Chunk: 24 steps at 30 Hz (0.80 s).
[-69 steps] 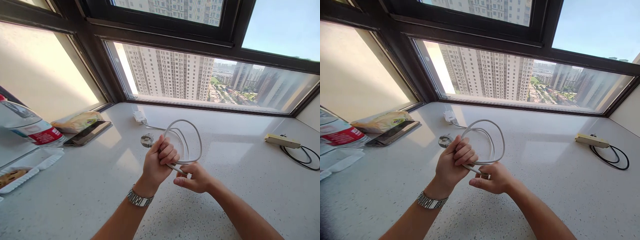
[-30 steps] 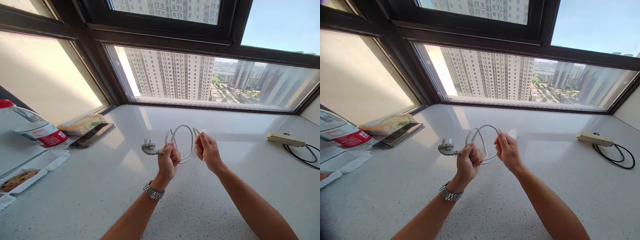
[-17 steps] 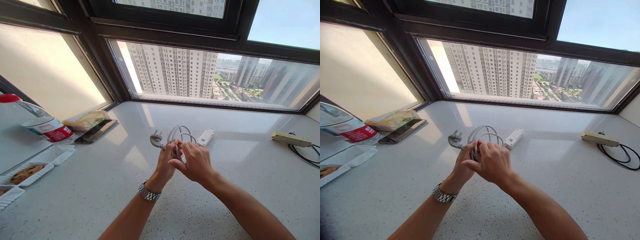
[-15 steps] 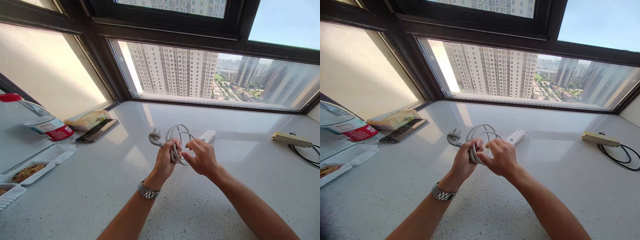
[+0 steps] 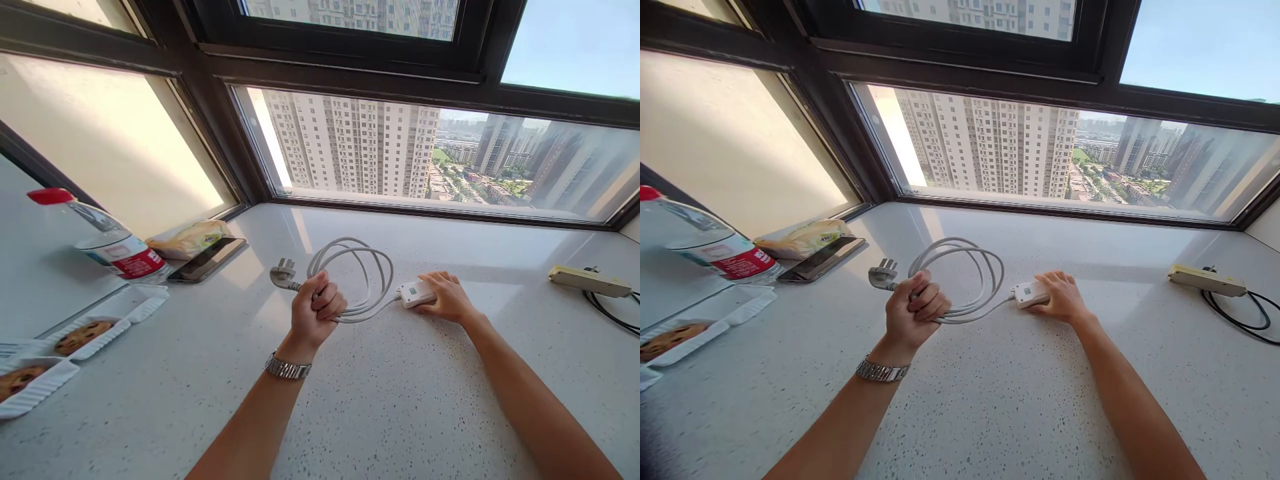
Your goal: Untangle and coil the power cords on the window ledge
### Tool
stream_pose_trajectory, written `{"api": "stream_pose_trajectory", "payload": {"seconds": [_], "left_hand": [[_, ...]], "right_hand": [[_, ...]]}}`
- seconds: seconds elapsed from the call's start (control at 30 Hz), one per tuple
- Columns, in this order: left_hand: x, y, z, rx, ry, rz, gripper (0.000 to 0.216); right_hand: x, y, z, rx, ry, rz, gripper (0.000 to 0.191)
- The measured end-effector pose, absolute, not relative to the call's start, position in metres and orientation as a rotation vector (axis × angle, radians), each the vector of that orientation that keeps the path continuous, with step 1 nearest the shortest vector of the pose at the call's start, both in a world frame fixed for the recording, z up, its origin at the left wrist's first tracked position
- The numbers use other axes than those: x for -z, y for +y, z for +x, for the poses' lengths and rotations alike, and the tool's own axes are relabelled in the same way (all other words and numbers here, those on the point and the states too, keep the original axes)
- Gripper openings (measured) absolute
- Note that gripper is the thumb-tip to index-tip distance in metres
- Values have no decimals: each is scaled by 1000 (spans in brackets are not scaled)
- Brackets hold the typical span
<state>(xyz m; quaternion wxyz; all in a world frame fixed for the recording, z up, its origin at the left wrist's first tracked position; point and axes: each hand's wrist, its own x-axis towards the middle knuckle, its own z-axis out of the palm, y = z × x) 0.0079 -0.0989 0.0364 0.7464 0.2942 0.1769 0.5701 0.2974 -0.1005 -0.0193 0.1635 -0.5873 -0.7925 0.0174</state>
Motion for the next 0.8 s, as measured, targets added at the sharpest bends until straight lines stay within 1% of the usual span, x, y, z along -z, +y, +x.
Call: {"api": "stream_pose_trajectory", "payload": {"seconds": [0.1, 0.17, 0.23, 0.33, 0.4, 0.5, 0.6, 0.67, 0.73, 0.8], "left_hand": [[-34, -93, 6, -1349, 444, 576, 39], [-31, -90, 7, -1376, 477, 517, 39], [-28, -86, 8, -1364, 514, 473, 38], [-25, -82, 10, -1283, 594, 418, 34], [-21, -79, 11, -1186, 666, 373, 30], [-13, -78, 18, -1001, 817, 368, 27], [-4, -79, 27, -846, 981, 585, 26], [1, -81, 32, -808, 1111, 861, 29], [3, -82, 34, -776, 1311, 1194, 29], [3, -82, 33, -705, 1564, 1557, 31]], "right_hand": [[21, -112, 316, -70, -2138, -1724, 64], [26, -117, 327, -182, -2024, -1693, 62], [30, -120, 333, -346, -1845, -1608, 64], [24, -124, 330, -593, -1463, -1375, 71], [12, -126, 319, -697, -1204, -1199, 73], [-13, -127, 295, -753, -973, -1054, 66], [-29, -124, 266, -786, -1016, -1140, 58], [-30, -117, 248, -791, -1152, -1291, 59], [-25, -108, 232, -718, -1293, -1496, 64], [-18, -100, 219, -533, -1423, -1715, 68]]}}
